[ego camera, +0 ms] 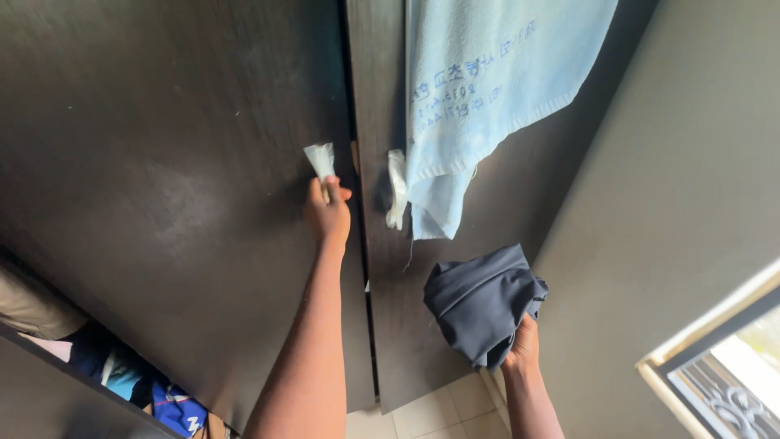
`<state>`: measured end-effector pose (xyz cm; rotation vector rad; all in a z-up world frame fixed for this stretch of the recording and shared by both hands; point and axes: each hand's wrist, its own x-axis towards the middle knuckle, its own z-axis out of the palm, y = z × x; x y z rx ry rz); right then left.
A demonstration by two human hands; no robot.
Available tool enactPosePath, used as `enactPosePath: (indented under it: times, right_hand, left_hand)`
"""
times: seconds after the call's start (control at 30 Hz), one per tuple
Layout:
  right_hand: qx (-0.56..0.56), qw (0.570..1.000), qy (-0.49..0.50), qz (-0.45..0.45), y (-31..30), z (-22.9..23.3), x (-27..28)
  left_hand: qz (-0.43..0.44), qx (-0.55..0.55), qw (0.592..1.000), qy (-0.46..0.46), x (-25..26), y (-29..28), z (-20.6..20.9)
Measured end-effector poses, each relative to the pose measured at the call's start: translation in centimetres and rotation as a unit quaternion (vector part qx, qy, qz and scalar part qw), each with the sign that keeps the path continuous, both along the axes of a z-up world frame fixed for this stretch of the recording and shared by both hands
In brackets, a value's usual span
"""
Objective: Folding clothes, putting them in a wardrobe, and then sweeping the floor.
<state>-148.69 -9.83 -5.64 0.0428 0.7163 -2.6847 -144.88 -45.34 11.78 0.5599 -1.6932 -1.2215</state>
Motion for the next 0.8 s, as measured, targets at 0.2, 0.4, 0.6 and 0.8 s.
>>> enactPosePath:
  times: [0.2, 0.4, 0.6, 0.8]
  right_hand:
    - [0.007, 0.999, -0.019, 0.045, 1.2, -1.3, -2.5]
    - [-0.017, 0.994, -0.041, 0.097, -0.5, -1.7, -2.3]
    - [-0.024, 0.988, -0.051, 0.144, -1.9, -2.7, 1.2]
    - [-0.054, 0.982, -0.059, 0.173, -4.8, -0.6, 7.3]
  left_hand:
    - [0.074, -0.047, 0.996, -0.03, 1.9, 1.8, 0.4]
    - [0.069, -0.04, 0.997, 0.002, 4.4, 3.4, 0.6]
    - [0.054, -0.039, 0.996, 0.063, 9.5, 6.7, 0.0]
    - [0.079, -0.003, 0.99, 0.119, 16.2, 9.7, 0.1]
